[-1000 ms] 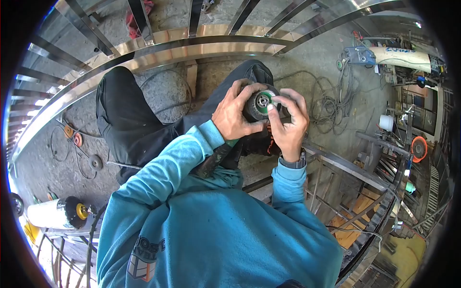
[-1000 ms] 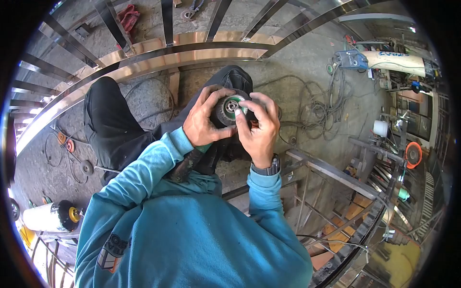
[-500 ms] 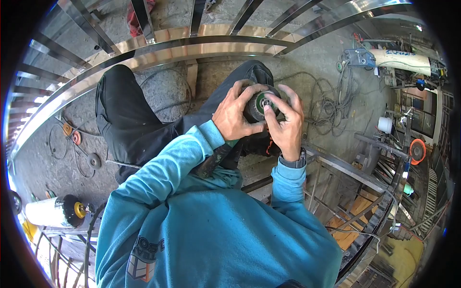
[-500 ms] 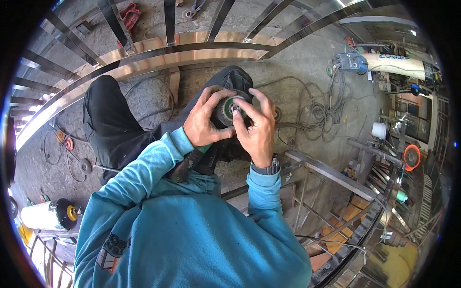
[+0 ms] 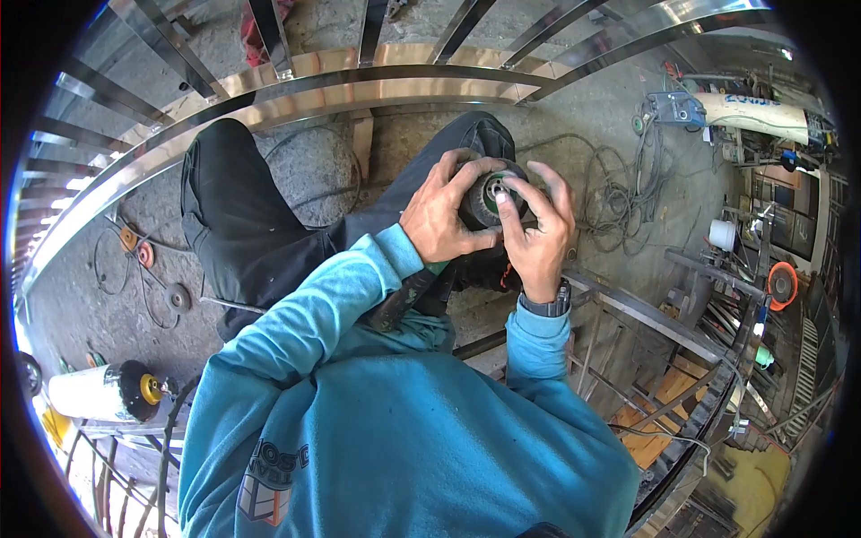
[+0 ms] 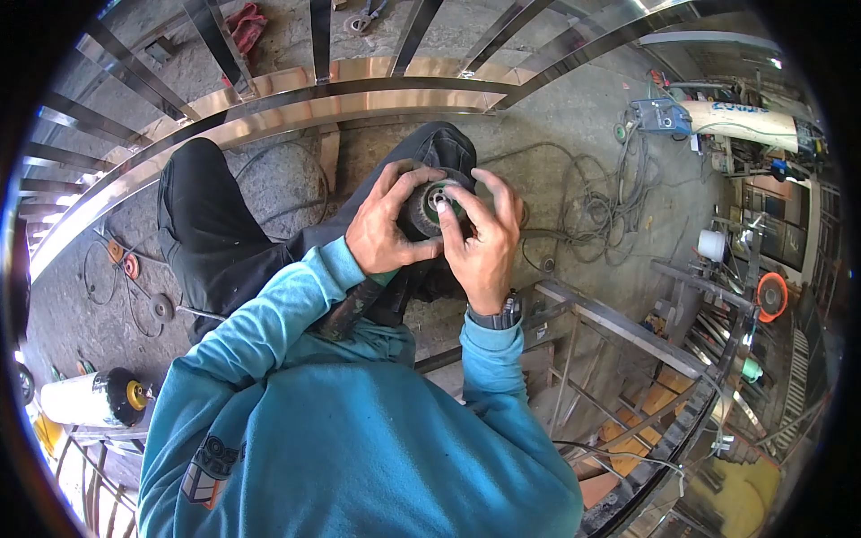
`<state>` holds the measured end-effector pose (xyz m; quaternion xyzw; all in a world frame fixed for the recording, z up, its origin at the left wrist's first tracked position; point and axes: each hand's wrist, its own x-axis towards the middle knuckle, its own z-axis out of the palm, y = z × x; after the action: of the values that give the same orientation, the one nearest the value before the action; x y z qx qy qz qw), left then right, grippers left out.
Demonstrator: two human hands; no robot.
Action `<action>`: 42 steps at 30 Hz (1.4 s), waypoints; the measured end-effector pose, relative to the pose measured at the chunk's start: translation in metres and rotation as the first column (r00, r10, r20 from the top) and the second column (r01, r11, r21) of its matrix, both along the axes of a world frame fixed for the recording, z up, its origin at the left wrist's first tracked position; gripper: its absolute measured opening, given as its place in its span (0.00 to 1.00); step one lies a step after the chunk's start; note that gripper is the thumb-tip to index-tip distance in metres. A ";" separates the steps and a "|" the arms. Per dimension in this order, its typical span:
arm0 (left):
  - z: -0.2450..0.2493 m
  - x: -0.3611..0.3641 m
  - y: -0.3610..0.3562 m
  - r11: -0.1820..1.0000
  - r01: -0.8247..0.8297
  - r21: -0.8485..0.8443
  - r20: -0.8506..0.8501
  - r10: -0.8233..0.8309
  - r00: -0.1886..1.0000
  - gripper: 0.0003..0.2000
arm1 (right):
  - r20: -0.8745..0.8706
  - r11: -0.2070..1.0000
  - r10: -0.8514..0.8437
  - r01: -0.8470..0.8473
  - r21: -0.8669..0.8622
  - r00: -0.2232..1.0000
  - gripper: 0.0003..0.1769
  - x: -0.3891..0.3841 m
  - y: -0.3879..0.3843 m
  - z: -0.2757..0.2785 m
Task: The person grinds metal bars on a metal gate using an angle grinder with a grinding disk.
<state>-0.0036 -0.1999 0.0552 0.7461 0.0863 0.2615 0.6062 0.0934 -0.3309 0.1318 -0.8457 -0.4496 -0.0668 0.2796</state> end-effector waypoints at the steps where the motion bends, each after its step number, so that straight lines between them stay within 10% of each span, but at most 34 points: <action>1: -0.001 0.000 0.000 1.000 0.003 -0.004 0.003 -0.003 1.000 0.41 | -0.036 1.000 0.003 -0.003 -0.016 0.999 0.11 0.000 0.000 -0.001; 17: 0.003 -0.002 0.001 1.000 -0.012 -0.019 -0.004 0.012 1.000 0.40 | -0.217 1.000 0.006 0.001 0.030 0.976 0.15 0.007 -0.003 -0.011; 22: 0.004 -0.002 0.001 1.000 0.006 0.005 -0.011 -0.006 1.000 0.41 | 0.133 0.998 -0.052 0.055 -0.017 0.990 0.05 0.000 0.002 0.000; 42: 0.002 -0.003 -0.002 1.000 0.002 0.001 0.010 -0.002 1.000 0.48 | 0.205 0.995 0.059 -0.042 -0.087 0.977 0.12 0.001 -0.008 0.009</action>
<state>-0.0064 -0.2014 0.0571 0.7452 0.0823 0.2646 0.6065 0.0940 -0.3387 0.1408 -0.8333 -0.4999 -0.1288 0.1979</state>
